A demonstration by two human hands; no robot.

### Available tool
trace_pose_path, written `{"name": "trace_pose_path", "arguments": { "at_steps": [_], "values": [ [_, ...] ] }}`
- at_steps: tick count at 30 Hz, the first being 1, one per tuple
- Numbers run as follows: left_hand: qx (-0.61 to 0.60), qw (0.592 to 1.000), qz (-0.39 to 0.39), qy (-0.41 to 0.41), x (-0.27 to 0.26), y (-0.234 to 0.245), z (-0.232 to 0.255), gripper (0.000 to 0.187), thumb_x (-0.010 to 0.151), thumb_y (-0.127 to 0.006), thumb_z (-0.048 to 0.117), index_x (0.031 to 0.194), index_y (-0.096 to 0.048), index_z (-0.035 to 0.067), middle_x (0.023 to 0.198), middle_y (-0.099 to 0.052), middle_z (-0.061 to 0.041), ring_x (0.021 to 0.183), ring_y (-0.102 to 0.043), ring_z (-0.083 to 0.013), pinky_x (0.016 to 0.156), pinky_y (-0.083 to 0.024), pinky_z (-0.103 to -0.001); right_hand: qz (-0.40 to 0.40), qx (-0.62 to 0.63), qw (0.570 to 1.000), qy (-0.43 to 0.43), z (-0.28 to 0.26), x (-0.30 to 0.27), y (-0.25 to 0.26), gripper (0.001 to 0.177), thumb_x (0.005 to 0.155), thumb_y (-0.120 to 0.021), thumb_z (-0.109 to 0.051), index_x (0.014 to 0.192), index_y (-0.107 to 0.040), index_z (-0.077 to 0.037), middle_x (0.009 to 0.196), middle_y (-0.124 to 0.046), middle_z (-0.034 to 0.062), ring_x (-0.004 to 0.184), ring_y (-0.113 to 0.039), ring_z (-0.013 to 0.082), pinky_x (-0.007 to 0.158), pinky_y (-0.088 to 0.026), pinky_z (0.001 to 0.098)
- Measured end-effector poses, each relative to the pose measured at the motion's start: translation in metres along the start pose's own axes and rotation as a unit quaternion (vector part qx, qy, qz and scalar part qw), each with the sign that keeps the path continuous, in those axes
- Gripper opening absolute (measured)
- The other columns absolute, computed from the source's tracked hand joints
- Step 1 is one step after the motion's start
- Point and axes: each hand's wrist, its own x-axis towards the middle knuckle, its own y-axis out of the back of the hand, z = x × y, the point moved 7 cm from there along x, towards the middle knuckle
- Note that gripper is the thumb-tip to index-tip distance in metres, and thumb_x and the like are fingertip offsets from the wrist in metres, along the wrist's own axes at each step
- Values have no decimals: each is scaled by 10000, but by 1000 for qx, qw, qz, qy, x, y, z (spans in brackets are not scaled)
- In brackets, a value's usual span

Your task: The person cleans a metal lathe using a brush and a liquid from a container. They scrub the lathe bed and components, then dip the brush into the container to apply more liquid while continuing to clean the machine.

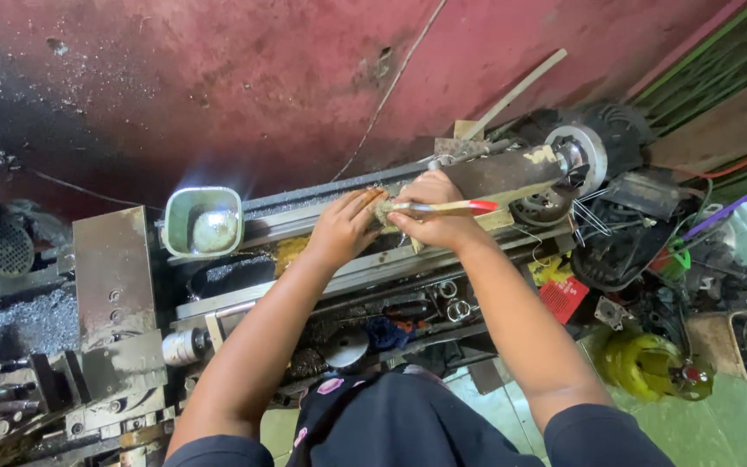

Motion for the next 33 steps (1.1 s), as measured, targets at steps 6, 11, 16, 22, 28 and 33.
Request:
{"name": "trace_pose_path", "arguments": {
  "at_steps": [6, 11, 16, 22, 28, 33],
  "values": [
    [-36, 996, -36, 76, 0, -3, -6, 644, 652, -901, 206, 1258, -700, 120, 1240, -723, -60, 1123, -699, -266, 962, -574, -401, 9, -55, 998, 11, 0, -2, -5, 147, 799, -785, -265, 760, -679, -172, 721, -718, 67, 721, -707, 284, 784, -532, 403],
    [-80, 986, -71, 131, 4, -5, -14, 654, 621, -935, 232, 1225, -716, 108, 1205, -738, -93, 1094, -713, -306, 938, -585, -429, 37, -31, 998, -49, 9, -5, 0, 179, 820, -789, -301, 816, -683, -156, 760, -726, 71, 773, -713, 310, 815, -533, 409],
    [-123, 962, -121, 210, 12, 1, -20, 660, 617, -920, 246, 1238, -719, 149, 1207, -743, -49, 1128, -707, -277, 959, -573, -415, -28, 48, 994, -96, -6, 10, 1, 128, 834, -790, -289, 821, -738, -172, 783, -755, 39, 803, -716, 270, 903, -494, 398],
    [-127, 947, -156, 248, 19, 7, -20, 614, 633, -913, 262, 1209, -740, 142, 1205, -752, -41, 1135, -712, -260, 972, -568, -394, -12, -76, 996, -34, 7, -1, -15, 191, 803, -808, -325, 821, -709, -163, 796, -753, 64, 827, -728, 284, 887, -513, 400],
    [-125, 943, -174, 253, 21, 9, -19, 632, 641, -906, 270, 1231, -733, 127, 1212, -749, -69, 1125, -708, -296, 943, -579, -420, 22, -48, 996, -77, 17, -6, -6, 168, 795, -793, -309, 850, -701, -179, 793, -733, 46, 818, -716, 296, 852, -531, 404],
    [-89, 950, -182, 237, 17, 2, -19, 664, 649, -915, 319, 1268, -724, 174, 1197, -757, -27, 1097, -723, -258, 917, -590, -395, -16, -31, 998, -55, -8, 7, -4, 211, 796, -817, -330, 902, -746, -163, 852, -772, 72, 868, -739, 290, 939, -509, 407]
  ]
}}
